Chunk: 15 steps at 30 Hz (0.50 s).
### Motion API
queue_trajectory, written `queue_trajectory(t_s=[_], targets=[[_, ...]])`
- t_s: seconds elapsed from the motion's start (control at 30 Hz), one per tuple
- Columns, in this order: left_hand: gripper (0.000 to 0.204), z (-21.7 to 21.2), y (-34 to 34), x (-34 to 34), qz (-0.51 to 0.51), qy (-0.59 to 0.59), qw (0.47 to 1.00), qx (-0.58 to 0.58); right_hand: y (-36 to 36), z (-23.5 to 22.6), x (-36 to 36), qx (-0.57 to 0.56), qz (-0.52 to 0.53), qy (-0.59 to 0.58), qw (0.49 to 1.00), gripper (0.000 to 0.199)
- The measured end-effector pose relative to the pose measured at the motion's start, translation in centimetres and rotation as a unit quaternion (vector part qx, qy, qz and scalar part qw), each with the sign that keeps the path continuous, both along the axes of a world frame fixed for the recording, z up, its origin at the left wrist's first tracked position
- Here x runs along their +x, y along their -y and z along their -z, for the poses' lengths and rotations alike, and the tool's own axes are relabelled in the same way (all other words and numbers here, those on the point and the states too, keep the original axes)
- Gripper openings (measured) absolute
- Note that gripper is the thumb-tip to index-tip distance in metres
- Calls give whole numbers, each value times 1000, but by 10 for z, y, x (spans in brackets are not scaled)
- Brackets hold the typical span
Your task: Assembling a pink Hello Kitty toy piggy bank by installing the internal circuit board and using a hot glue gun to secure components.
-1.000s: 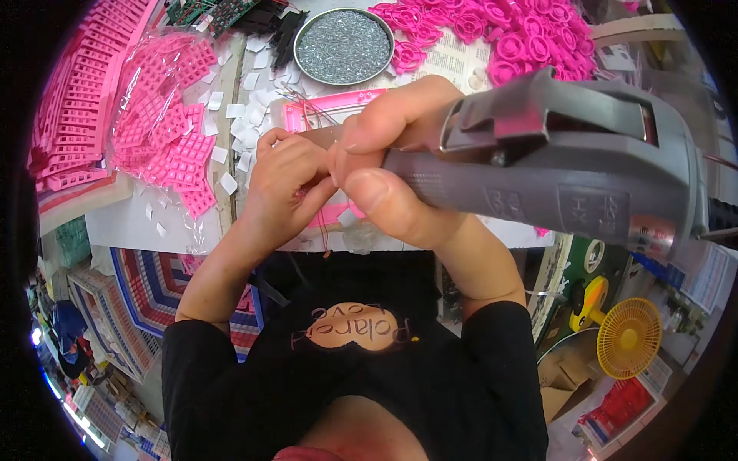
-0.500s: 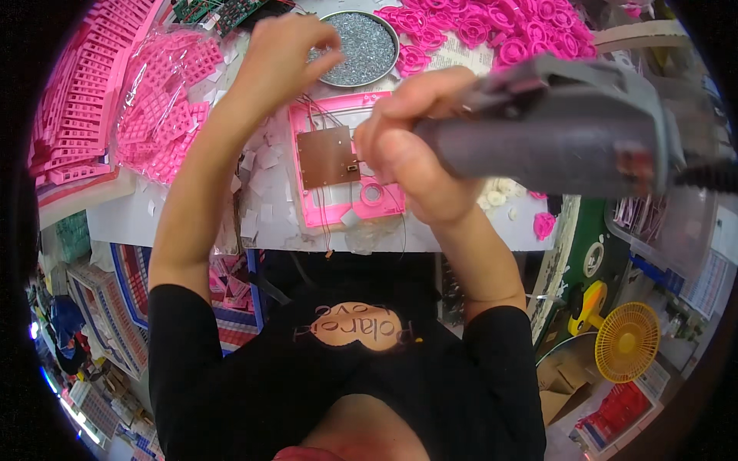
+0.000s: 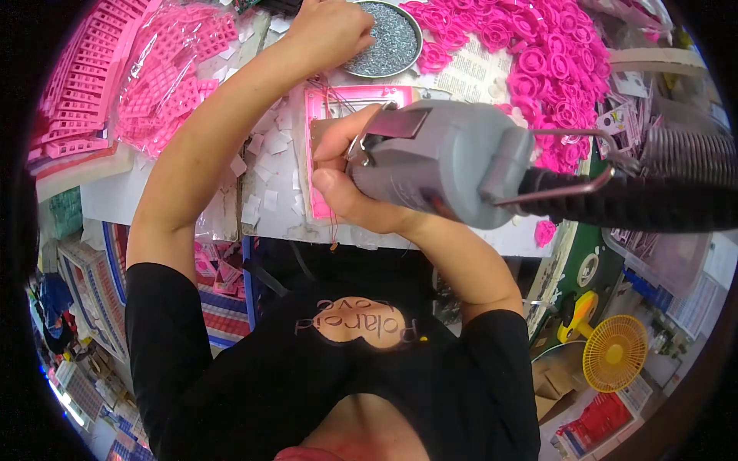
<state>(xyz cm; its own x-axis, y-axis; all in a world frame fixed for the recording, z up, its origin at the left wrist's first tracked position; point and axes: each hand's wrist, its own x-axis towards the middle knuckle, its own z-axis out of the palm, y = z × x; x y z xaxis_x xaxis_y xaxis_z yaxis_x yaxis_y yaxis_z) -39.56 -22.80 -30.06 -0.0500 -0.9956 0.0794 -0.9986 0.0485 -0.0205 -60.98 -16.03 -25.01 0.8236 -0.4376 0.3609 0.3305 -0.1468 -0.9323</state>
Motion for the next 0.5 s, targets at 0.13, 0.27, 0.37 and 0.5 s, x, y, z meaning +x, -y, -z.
queue_trajectory(t_s=[0.13, 0.27, 0.37, 0.5], targets=[[27, -2, -3, -1, -17, -21, 999, -22, -1, 1, 3, -10, 0, -4, 1000, 28], [27, -28, -26, 1, -2, -169, 982, -83, -4, 0, 3, -3, -14, -37, 999, 25], [9, -62, -68, -8, -36, -236, 970, -50, -6, -5, 3, -53, -24, -62, 996, 22], [11, -46, -136, -15, 15, -290, 940, -180, -9, -6, 6, -58, -27, -53, 997, 21]])
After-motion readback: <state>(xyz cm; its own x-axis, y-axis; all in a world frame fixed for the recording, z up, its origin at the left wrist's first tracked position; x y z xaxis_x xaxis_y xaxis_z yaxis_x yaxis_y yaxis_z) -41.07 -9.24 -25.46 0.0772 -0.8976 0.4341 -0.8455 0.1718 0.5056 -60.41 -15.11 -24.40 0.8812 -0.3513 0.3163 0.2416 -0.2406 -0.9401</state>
